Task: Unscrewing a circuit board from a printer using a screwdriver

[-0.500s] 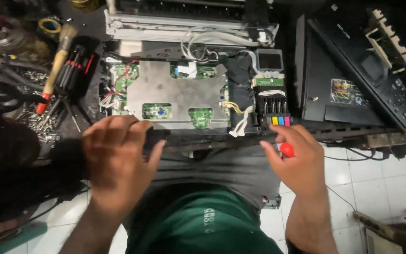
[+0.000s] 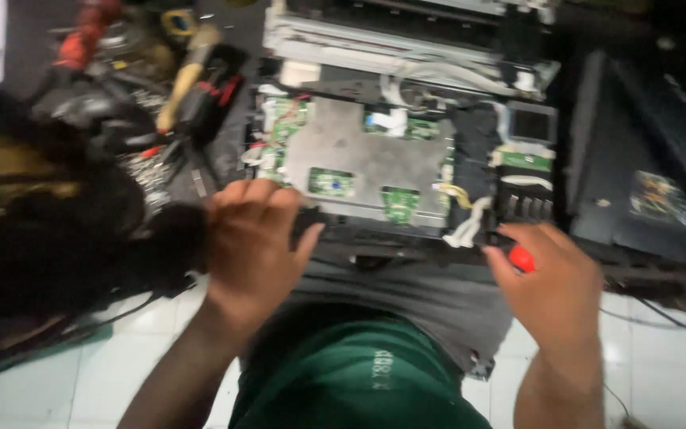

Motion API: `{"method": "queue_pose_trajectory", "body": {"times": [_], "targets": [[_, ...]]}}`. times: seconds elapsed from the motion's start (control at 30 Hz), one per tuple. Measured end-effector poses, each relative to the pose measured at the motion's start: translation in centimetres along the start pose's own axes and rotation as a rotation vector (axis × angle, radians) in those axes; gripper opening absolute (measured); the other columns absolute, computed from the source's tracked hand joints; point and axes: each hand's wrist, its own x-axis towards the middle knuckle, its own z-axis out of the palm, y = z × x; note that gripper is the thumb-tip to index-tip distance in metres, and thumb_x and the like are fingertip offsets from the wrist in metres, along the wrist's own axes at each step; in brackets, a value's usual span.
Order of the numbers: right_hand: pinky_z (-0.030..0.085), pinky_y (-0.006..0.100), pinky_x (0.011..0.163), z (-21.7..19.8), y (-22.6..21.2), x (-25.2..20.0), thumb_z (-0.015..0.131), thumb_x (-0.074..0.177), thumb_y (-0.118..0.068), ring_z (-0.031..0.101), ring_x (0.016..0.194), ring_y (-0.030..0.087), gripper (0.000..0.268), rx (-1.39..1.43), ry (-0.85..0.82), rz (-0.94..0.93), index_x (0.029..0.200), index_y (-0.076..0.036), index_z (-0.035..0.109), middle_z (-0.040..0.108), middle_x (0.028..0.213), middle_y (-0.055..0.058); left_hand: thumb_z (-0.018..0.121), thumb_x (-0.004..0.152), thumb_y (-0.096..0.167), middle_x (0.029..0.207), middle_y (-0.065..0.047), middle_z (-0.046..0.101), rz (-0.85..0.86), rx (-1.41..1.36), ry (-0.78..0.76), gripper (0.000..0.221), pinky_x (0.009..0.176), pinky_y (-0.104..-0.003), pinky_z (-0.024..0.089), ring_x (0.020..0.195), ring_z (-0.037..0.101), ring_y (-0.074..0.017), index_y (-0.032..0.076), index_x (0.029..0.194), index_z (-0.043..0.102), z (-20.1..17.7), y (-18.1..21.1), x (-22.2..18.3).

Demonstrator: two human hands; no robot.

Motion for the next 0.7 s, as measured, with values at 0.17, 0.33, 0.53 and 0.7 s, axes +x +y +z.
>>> {"method": "queue_pose_trajectory", "body": {"times": [0.17, 0.33, 0.53, 0.7], "targets": [[0.048, 0.028, 0.076, 1.0, 1.2, -0.8, 0.087, 0.092, -0.021, 0.067, 0.091, 0.014, 0.02, -0.053, 0.031, -0.054, 0.111, -0.019, 0.08, 0.071, 0.096, -0.006, 0.092, 0.072, 0.04, 0.103, -0.007, 0.061, 0.002, 0.02, -0.013, 0.046, 0.082, -0.047, 0.045, 0.096, 0.058, -0.0334, 0.015, 0.101, 0.065, -0.5, -0.1, 0.4], [0.042, 0.026, 0.057, 2.2, 3.8, -2.0, 0.086, 0.093, -0.036, 0.06, 0.076, 0.011, 0.018, -0.274, -0.018, -0.072, 0.109, -0.032, 0.079, 0.063, 0.09, -0.012, 0.089, 0.075, 0.047, 0.102, -0.005, 0.064, -0.096, 0.048, -0.138, 0.043, 0.085, -0.045, 0.046, 0.098, 0.06, -0.0309, 0.017, 0.098, 0.07, -0.5, 0.0, 0.3], [0.04, 0.023, 0.059, 1.5, 4.7, -1.3, 0.092, 0.096, -0.028, 0.053, 0.069, 0.011, 0.02, -0.321, 0.02, -0.287, 0.107, -0.031, 0.076, 0.054, 0.082, -0.01, 0.093, 0.071, 0.038, 0.102, -0.003, 0.061, 0.02, 0.006, 0.01, 0.037, 0.091, -0.046, 0.045, 0.1, 0.058, -0.0302, 0.018, 0.094, 0.072, 0.1, -0.8, -0.2], [0.038, 0.025, 0.058, 1.4, 4.9, -1.1, 0.088, 0.099, -0.028, 0.052, 0.066, 0.014, 0.016, -0.277, 0.014, -0.335, 0.108, -0.028, 0.076, 0.054, 0.082, -0.008, 0.089, 0.076, 0.04, 0.108, -0.006, 0.063, -0.109, -0.028, -0.065, 0.037, 0.11, -0.055, 0.038, 0.111, 0.057, -0.0322, 0.018, 0.098, 0.07, 0.9, -0.5, -0.7]]}}
